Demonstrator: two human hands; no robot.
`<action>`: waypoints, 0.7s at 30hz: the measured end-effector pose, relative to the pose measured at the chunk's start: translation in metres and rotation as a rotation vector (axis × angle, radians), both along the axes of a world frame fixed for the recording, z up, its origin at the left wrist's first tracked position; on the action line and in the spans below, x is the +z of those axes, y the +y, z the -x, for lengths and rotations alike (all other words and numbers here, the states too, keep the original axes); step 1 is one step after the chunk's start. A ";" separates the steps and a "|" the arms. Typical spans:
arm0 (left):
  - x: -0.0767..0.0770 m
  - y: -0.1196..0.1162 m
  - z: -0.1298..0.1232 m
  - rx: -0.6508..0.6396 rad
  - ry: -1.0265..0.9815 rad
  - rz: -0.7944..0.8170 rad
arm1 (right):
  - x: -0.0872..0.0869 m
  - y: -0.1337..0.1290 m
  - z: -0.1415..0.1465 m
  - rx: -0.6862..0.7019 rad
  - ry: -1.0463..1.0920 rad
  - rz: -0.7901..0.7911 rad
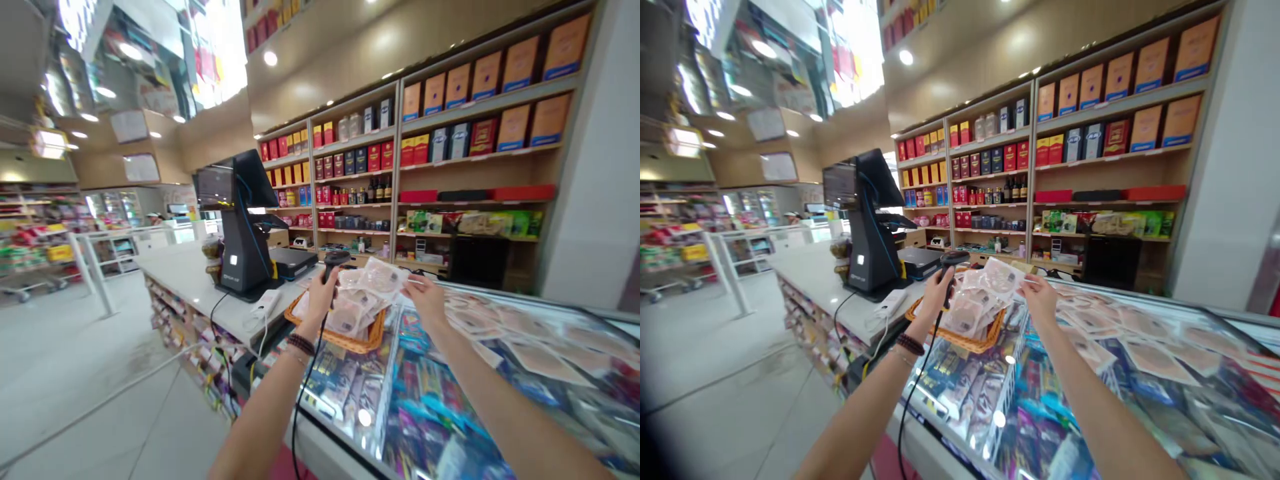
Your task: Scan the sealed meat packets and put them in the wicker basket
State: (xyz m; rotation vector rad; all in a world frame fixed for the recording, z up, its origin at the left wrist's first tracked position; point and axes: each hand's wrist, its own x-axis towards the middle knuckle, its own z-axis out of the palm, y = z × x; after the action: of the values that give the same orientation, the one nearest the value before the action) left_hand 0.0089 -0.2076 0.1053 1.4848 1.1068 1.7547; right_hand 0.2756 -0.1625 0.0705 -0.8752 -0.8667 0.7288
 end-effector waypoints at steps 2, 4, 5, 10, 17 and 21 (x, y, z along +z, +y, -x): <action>-0.003 -0.003 0.023 0.060 0.011 0.009 | -0.005 0.005 0.032 0.091 -0.047 0.009; -0.009 -0.005 0.041 0.109 0.015 0.022 | -0.014 0.008 0.053 0.137 -0.154 0.049; -0.012 -0.006 0.047 0.127 0.020 0.027 | -0.020 0.008 0.058 0.125 -0.228 0.069; -0.033 -0.005 0.060 0.212 0.032 0.048 | -0.050 0.005 0.042 -0.115 -0.578 0.118; -0.044 -0.003 0.021 0.115 0.048 0.044 | -0.072 -0.010 -0.050 -0.303 -0.624 0.172; -0.036 -0.002 -0.029 -0.027 0.058 0.038 | -0.066 -0.030 -0.114 -0.433 -0.593 0.221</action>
State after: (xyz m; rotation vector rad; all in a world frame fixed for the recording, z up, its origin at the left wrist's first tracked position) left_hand 0.0375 -0.2096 0.0692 1.5293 1.1370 1.6730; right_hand 0.3896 -0.1924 0.0045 -1.4620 -1.0750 0.1779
